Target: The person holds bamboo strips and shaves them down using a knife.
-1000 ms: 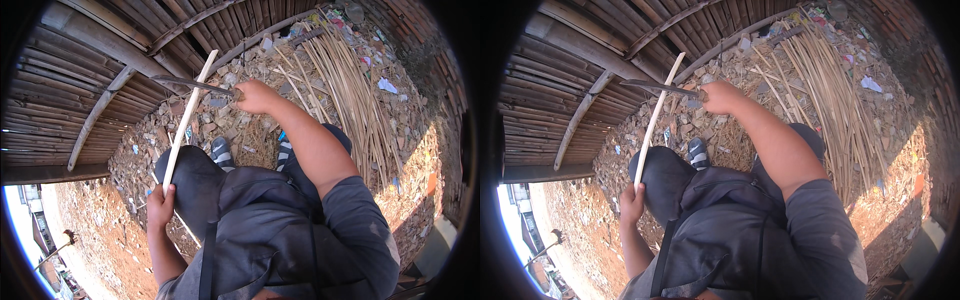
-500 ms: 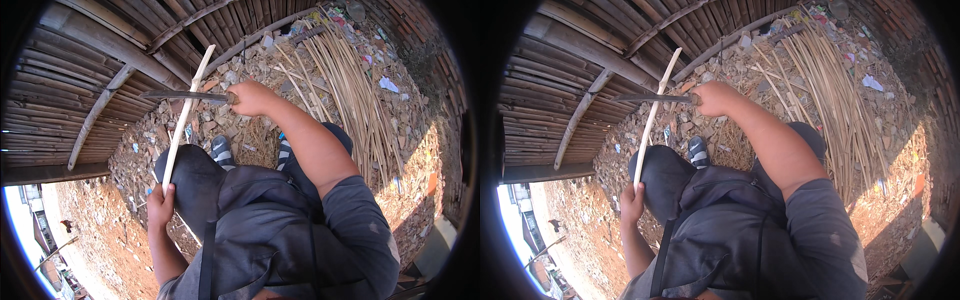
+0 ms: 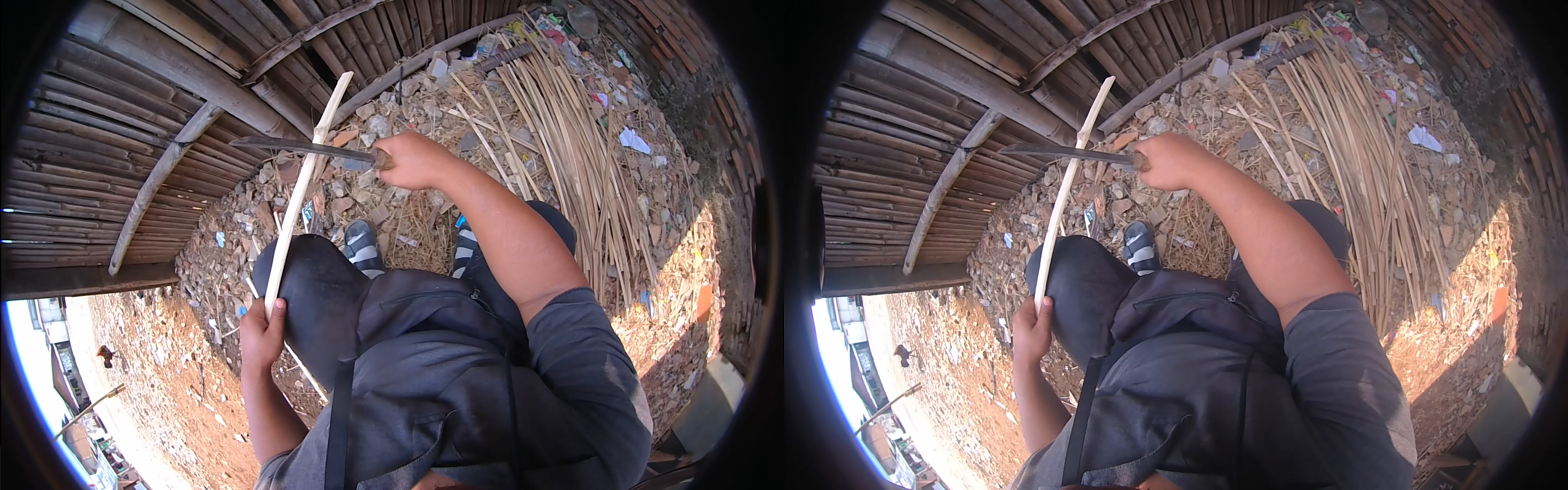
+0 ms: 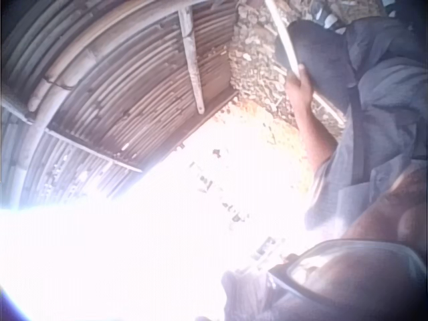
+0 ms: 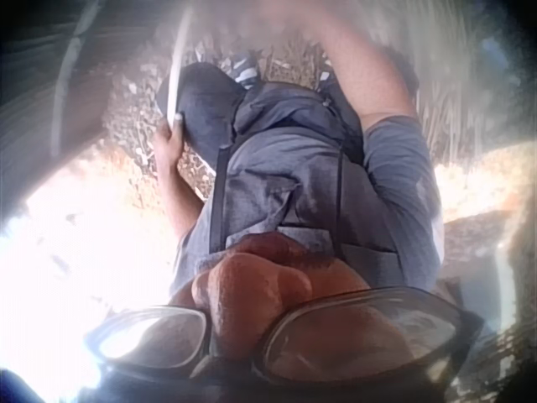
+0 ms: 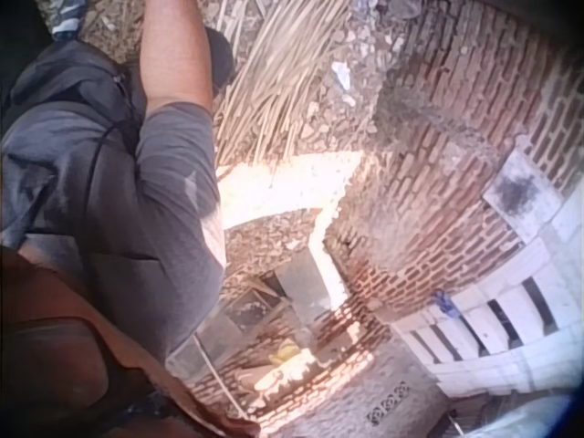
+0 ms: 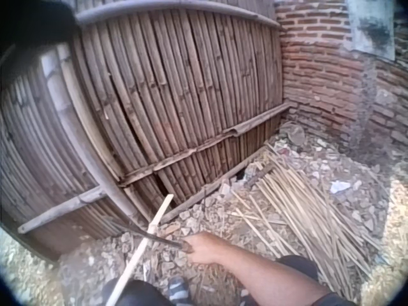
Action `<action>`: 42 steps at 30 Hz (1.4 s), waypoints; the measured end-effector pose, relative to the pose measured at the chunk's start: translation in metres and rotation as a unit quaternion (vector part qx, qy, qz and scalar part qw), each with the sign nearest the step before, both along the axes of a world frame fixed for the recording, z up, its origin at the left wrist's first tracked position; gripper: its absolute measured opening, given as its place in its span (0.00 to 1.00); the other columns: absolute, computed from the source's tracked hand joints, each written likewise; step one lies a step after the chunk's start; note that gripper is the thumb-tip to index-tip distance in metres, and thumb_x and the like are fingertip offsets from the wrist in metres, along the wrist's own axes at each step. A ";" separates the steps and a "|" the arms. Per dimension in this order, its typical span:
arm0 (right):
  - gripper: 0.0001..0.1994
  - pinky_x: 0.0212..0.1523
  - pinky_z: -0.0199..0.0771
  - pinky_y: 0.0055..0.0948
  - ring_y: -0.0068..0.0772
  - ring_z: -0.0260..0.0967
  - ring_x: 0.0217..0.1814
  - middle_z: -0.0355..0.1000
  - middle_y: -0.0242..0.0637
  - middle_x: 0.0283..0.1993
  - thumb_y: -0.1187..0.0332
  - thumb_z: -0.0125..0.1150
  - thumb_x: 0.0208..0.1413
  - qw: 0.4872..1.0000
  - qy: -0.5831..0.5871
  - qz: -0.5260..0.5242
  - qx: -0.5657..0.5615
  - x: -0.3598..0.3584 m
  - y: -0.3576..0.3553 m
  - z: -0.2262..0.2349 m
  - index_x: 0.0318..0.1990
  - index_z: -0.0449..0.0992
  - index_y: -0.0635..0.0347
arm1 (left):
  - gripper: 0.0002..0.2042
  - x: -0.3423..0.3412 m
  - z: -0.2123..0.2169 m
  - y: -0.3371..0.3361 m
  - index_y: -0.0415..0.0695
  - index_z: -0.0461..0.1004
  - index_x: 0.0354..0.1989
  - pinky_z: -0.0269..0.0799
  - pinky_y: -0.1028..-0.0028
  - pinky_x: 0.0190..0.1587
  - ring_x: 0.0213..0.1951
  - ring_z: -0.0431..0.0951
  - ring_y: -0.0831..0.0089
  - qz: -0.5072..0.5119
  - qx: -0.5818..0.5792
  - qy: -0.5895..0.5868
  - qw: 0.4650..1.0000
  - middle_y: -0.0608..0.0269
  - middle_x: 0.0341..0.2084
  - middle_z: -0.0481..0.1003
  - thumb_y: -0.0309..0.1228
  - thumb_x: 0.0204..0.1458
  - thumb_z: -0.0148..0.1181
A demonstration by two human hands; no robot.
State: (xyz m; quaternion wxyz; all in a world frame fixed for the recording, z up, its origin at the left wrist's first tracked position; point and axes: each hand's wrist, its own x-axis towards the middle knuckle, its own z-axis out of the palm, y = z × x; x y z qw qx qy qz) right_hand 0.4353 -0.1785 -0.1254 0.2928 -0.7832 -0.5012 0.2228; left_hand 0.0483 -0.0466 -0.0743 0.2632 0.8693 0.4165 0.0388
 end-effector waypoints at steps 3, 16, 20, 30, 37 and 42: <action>0.20 0.51 0.76 0.48 0.57 0.77 0.47 0.79 0.54 0.42 0.60 0.67 0.49 1.000 0.000 0.011 0.007 -0.007 -0.001 0.004 0.49 0.80 0.58 | 0.24 -0.005 -0.004 0.004 0.38 0.70 0.26 0.63 0.66 0.24 0.19 0.68 0.72 -0.001 -0.009 0.001 1.000 0.60 0.13 0.69 0.49 0.63 0.59; 0.27 0.57 0.75 0.45 0.57 0.75 0.53 0.77 0.58 0.49 0.62 0.67 0.48 0.996 0.030 -0.077 -0.030 0.010 -0.010 0.013 0.57 0.76 0.63 | 0.24 0.003 0.003 -0.001 0.38 0.71 0.26 0.65 0.64 0.26 0.20 0.71 0.67 -0.004 0.008 0.030 1.000 0.57 0.14 0.70 0.49 0.64 0.58; 0.23 0.54 0.76 0.47 0.56 0.77 0.50 0.79 0.55 0.45 0.62 0.66 0.48 0.998 0.011 0.010 -0.068 -0.021 0.002 0.015 0.54 0.79 0.55 | 0.24 -0.001 -0.001 0.000 0.38 0.70 0.26 0.65 0.63 0.24 0.18 0.70 0.64 -0.007 0.019 0.013 1.000 0.56 0.13 0.69 0.49 0.64 0.57; 0.19 0.54 0.76 0.46 0.55 0.76 0.51 0.79 0.52 0.47 0.64 0.64 0.47 0.996 0.014 -0.081 -0.044 0.011 -0.001 -0.009 0.49 0.80 0.56 | 0.25 0.002 0.001 -0.003 0.37 0.68 0.24 0.66 0.61 0.24 0.18 0.73 0.56 -0.018 0.065 0.044 0.997 0.51 0.13 0.71 0.49 0.64 0.57; 0.18 0.49 0.78 0.48 0.53 0.78 0.47 0.80 0.47 0.42 0.65 0.64 0.44 0.996 -0.050 0.021 -0.066 -0.027 0.002 0.021 0.46 0.81 0.55 | 0.24 0.002 0.003 -0.003 0.38 0.69 0.24 0.66 0.61 0.24 0.17 0.72 0.58 -0.022 0.059 0.024 0.998 0.52 0.13 0.71 0.48 0.64 0.58; 0.19 0.45 0.77 0.49 0.52 0.78 0.44 0.80 0.49 0.38 0.64 0.66 0.45 0.996 -0.055 0.013 -0.068 -0.001 0.003 0.012 0.48 0.81 0.54 | 0.24 0.002 0.004 -0.004 0.37 0.70 0.25 0.65 0.62 0.24 0.17 0.71 0.61 -0.020 0.031 0.010 0.999 0.54 0.13 0.70 0.47 0.64 0.58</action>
